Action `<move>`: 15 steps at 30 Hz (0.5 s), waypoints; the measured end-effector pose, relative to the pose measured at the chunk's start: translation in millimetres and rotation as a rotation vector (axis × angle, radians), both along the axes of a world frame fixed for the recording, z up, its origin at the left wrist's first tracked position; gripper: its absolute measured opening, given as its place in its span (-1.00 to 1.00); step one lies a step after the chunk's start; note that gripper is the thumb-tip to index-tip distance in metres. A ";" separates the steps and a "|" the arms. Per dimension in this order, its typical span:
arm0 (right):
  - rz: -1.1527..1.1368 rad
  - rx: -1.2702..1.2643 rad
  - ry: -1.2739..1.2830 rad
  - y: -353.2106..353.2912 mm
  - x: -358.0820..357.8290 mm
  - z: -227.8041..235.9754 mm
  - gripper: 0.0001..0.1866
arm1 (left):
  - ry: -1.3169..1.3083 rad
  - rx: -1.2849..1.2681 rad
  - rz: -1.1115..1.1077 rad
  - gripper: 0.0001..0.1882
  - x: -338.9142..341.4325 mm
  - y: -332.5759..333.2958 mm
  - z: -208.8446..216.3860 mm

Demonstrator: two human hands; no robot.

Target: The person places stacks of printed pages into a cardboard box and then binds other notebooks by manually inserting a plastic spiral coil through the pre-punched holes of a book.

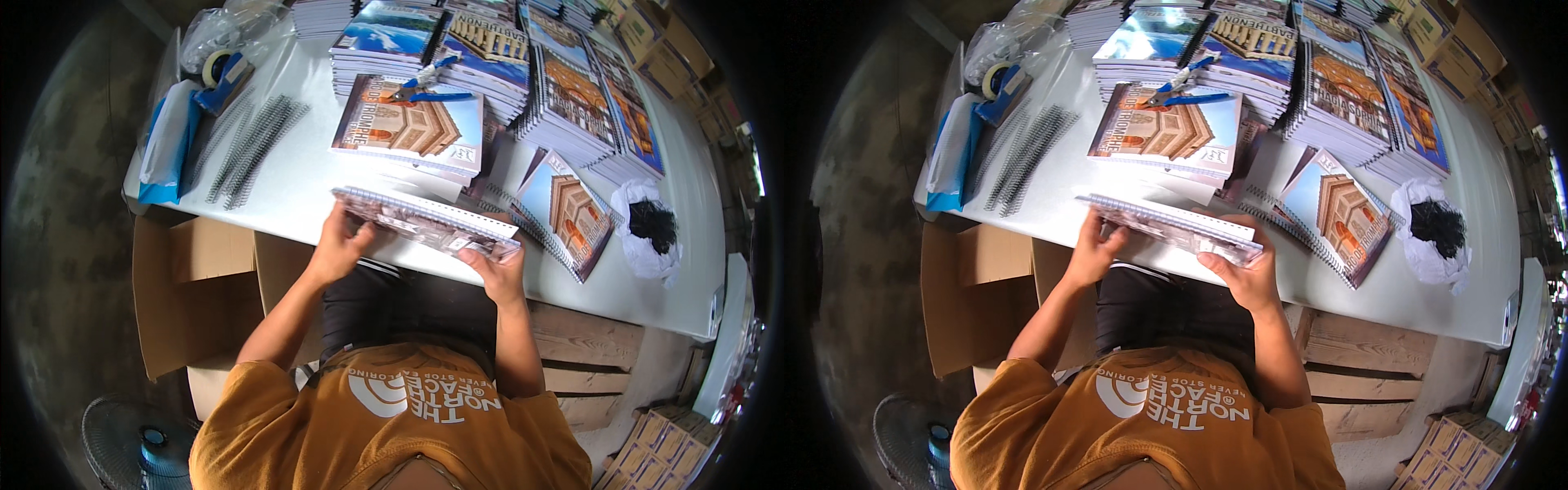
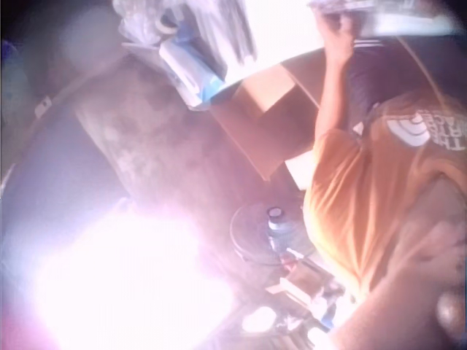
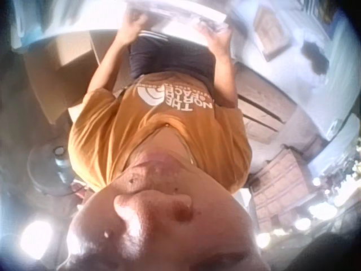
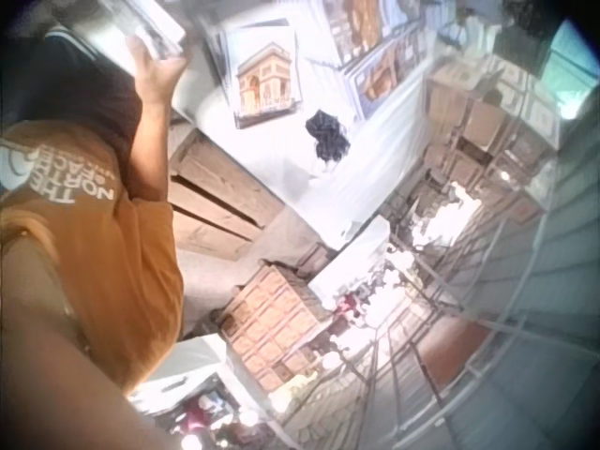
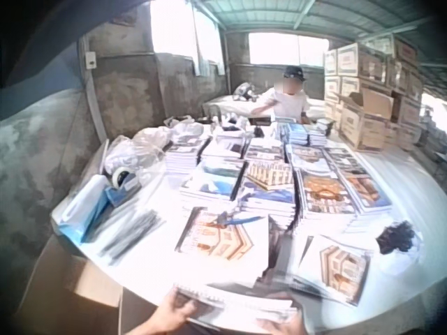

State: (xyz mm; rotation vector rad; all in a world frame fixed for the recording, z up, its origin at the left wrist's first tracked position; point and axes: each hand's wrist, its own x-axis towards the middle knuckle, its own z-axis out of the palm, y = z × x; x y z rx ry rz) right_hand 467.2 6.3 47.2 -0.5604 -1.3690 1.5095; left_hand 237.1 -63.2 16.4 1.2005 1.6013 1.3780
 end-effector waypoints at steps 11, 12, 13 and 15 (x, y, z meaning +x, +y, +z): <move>-0.032 0.025 -0.043 -5.0 -7.1 -9.0 -0.82 | 1.254 -0.238 0.416 -0.61 -183.9 78.1 -7.0; -0.068 0.005 0.061 -7.1 -12.0 5.4 -0.84 | 1.192 -0.242 0.423 -0.61 -183.1 79.7 3.1; -0.040 0.091 0.085 -4.7 -9.5 5.5 -0.72 | 1.129 -0.248 0.428 -0.61 -181.9 80.0 16.4; 0.133 0.308 -0.098 8.5 6.3 -0.3 -0.61 | 1.006 -0.296 0.444 -0.59 -181.5 80.8 44.5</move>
